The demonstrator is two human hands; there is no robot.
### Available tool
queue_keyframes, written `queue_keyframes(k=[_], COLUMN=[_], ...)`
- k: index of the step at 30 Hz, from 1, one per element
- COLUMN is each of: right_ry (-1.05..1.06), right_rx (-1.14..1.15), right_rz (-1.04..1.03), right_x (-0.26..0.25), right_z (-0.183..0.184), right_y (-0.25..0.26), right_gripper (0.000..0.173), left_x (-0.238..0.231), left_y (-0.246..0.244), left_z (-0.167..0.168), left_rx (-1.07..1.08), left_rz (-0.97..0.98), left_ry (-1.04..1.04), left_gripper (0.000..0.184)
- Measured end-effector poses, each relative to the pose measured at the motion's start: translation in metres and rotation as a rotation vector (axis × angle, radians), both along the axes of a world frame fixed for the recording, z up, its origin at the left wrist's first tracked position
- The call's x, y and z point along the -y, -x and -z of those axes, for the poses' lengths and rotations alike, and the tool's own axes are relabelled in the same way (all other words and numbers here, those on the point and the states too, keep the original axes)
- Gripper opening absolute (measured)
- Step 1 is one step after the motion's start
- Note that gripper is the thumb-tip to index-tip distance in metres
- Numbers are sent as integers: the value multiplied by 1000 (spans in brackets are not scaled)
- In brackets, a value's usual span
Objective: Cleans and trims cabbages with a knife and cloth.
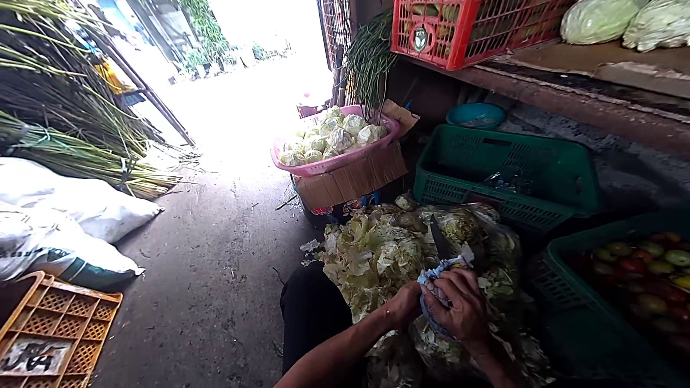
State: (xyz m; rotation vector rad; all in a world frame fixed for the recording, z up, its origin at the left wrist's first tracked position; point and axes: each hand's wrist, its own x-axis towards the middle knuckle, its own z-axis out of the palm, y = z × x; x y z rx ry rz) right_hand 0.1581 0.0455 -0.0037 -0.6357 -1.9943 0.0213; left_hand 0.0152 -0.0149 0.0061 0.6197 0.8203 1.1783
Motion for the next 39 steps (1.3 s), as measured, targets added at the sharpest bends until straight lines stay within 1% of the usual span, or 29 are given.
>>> queue_keyframes(k=[2,4,5,6,7,8,9,10,11,12,13,14,15,16,18,19,21,22,23,25,26,27,28,30,31,33,36,38,39], right_ry=[42,200,347,542,748,929,1081,1211,1309,1374,1434,1494,1528,1523,1423,1344,1152,1044,941,783,767,848,999,1280,1380,1506,1518,1496,1476], right_rx=[-4,-96,-211,-397,-632,-854,-1001,-1080,-1088,-1042,-993,-954,-928,-917,-915,-886,-739,-617,-509,-362,-343,-369,-460,-733,-821,-865,-932,-994,-956], right_rz=[-9,-92,-159,-221,-230,-203,-204,-259,-369,-511,-609,-643,-605,-506,-256,-111,136,225,259,191,105,-1,-104,-224,-276,-333,-400,-383,-325], right_x=[-1,-1,0,1,2,0,-4,-6,-5,-2,1,1,-1,-3,-8,-10,-10,-10,-8,-3,0,2,4,4,4,10,29,22,20], right_z=[-1,-6,-9,-14,-22,-32,-38,-39,-34,-28,-26,-26,-26,-25,-21,-20,-12,-7,-3,-1,-5,-12,-21,-34,-32,-28,-24,-10,-7], right_y=[1,-3,-5,-6,-5,-3,-4,-7,-10,-12,-11,-9,-9,-8,-5,-3,0,-1,-2,-5,-5,-5,-5,1,1,1,-6,-1,-2], right_gripper=[42,43,41,40,41,41,44,48,53,55,52,47,41,37,31,28,27,31,36,39,38,39,42,40,46,52,41,40,39], left_x=[1,0,-3,-7,-11,-13,-14,-15,-16,-17,-19,-21,-22,-21,-19,-17,-11,-10,-10,-10,-10,-9,-8,-6,-6,-5,-11,-16,-17], left_y=[1,1,0,1,2,2,3,3,4,5,8,10,13,14,11,7,0,-3,-6,-10,-11,-9,-6,0,1,2,12,16,16], left_z=[2,0,0,2,4,5,5,6,6,5,6,10,12,13,14,14,11,12,15,18,18,18,17,15,15,15,13,11,10], left_rx=[-14,-41,-71,-96,-94,-79,-75,-110,-200,-350,-525,-681,-797,-871,-882,-840,-704,-625,-553,-459,-417,-381,-358,-362,-396,-623,-1016,-1132,-1146], left_rz=[35,55,55,51,42,30,27,18,0,-35,-99,-187,-252,-288,-299,-262,-111,-54,-26,-23,-46,-83,-136,-210,-227,-207,-169,-155,-122], left_ry=[-42,-78,-82,-71,-68,-90,-133,-172,-215,-267,-331,-378,-386,-382,-388,-376,-298,-247,-208,-188,-191,-205,-229,-284,-309,-372,-469,-548,-565], left_gripper=[37,39,44,53,58,59,59,58,58,55,49,41,39,42,38,36,48,56,62,70,73,76,80,84,84,80,74,77,81])
